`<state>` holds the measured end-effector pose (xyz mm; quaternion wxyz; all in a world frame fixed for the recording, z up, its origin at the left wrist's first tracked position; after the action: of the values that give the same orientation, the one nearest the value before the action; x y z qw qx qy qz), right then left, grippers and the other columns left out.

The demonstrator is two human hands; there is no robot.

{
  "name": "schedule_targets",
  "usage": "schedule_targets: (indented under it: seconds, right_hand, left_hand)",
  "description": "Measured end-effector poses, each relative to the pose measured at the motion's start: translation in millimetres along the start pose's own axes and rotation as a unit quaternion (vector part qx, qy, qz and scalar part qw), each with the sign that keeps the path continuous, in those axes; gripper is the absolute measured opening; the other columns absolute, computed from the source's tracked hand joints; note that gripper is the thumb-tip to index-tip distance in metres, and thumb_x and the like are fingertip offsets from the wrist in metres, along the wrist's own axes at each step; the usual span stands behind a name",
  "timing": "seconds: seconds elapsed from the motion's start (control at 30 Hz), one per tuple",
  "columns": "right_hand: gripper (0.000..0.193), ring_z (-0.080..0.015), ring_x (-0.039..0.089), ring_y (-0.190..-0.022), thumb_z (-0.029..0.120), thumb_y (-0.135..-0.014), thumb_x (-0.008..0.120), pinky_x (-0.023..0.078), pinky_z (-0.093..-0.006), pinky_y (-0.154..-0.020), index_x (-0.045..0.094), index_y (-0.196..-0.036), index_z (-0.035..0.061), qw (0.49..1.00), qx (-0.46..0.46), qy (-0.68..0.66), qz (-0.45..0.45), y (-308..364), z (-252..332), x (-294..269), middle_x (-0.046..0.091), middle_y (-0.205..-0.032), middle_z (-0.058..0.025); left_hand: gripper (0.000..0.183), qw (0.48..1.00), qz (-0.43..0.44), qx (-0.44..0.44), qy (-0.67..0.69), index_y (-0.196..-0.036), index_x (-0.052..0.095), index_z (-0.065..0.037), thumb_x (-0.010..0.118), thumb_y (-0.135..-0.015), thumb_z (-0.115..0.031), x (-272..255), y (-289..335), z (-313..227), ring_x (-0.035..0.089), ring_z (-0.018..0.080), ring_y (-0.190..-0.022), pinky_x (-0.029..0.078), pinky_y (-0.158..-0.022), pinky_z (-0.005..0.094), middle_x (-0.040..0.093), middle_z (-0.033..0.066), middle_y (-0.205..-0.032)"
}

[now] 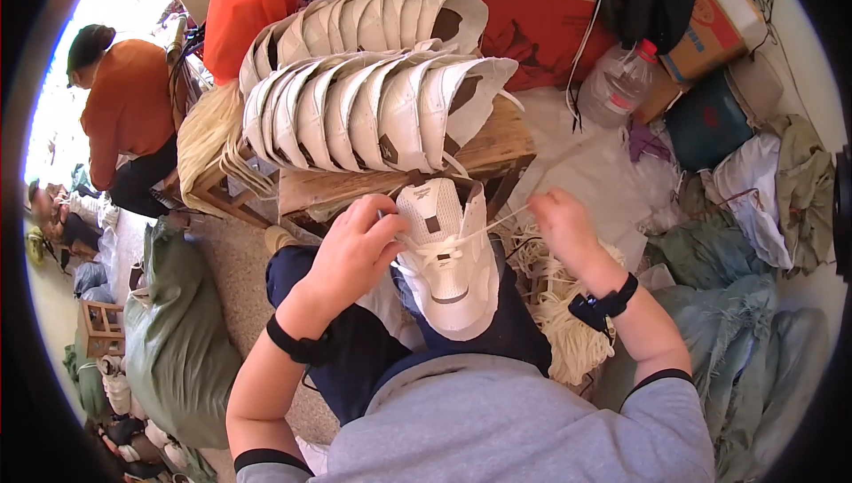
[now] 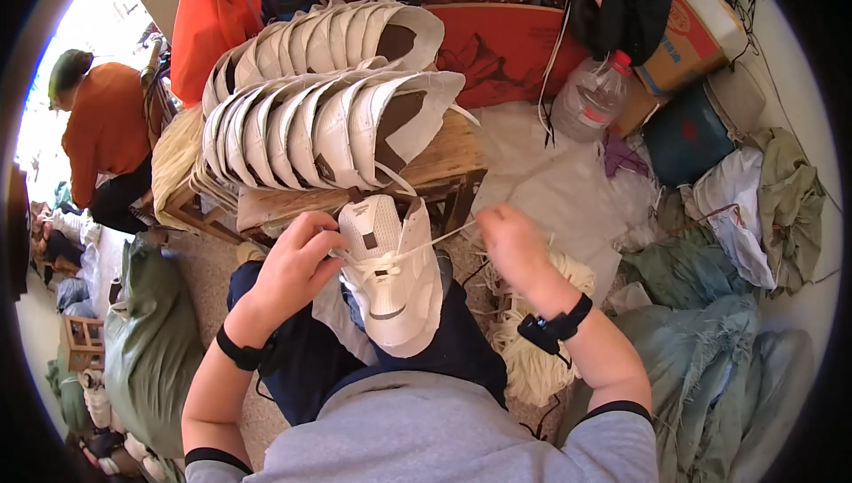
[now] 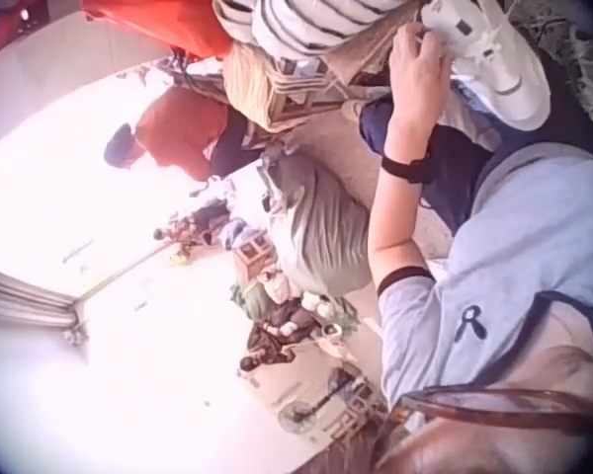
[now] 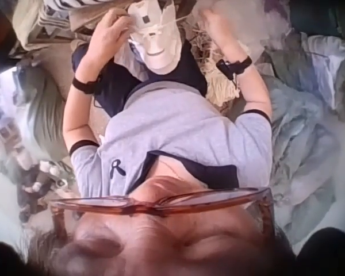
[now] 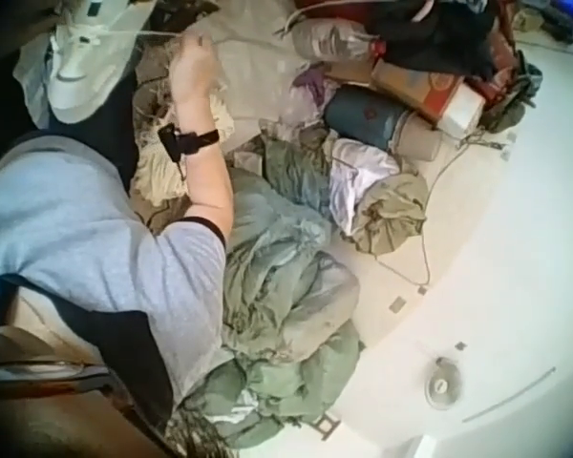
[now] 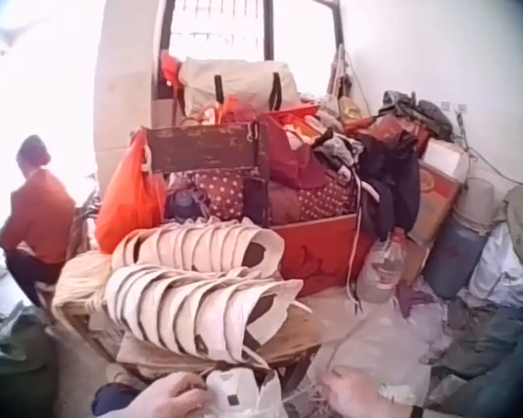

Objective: The recorder is lacing white shoes and organizing bundles of finished shoe uppers.

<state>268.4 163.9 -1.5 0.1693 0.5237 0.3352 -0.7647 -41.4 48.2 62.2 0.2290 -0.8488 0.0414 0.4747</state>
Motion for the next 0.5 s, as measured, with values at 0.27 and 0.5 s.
schedule_targets:
  seconds: [0.27,0.5]
  right_hand:
    - [0.02,-0.0145,0.064,-0.089,0.01,-0.096,0.053,0.052,-0.0247,-0.077,0.06,-0.109,-0.0015,0.501,0.422,-0.709,-0.261,10.8,-115.6,-1.6,0.067,-0.104,-0.0137]
    - [0.023,-0.006,0.046,-0.058,0.013,-0.093,0.055,0.035,-0.0194,-0.049,0.058,-0.113,0.0019,0.516,0.45,-0.625,-0.375,68.2,-205.0,-21.1,0.064,-0.096,-0.0063]
  left_hand:
    - [0.012,0.997,0.033,-0.044,0.055,-0.081,0.066,-0.001,0.072,-0.077,-0.009,10.7,-3.1,10.2,0.053,0.0279,-0.08,0.045,-0.07,0.0356,0.05,0.0109,-0.09]
    - [0.014,0.944,-0.142,-0.221,0.199,-0.072,0.063,0.001,0.071,-0.078,-0.009,47.0,4.5,-0.9,0.047,0.0212,-0.086,0.041,-0.072,0.0303,0.049,0.0074,-0.091]
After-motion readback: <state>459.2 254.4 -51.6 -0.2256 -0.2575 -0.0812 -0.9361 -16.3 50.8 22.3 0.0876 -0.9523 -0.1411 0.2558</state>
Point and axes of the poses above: each hand's wrist, its own y-axis away from the middle knuckle, its own x-axis out of the palm, z = x × y, the point moved 1 cm from there along -y, towards the middle knuckle
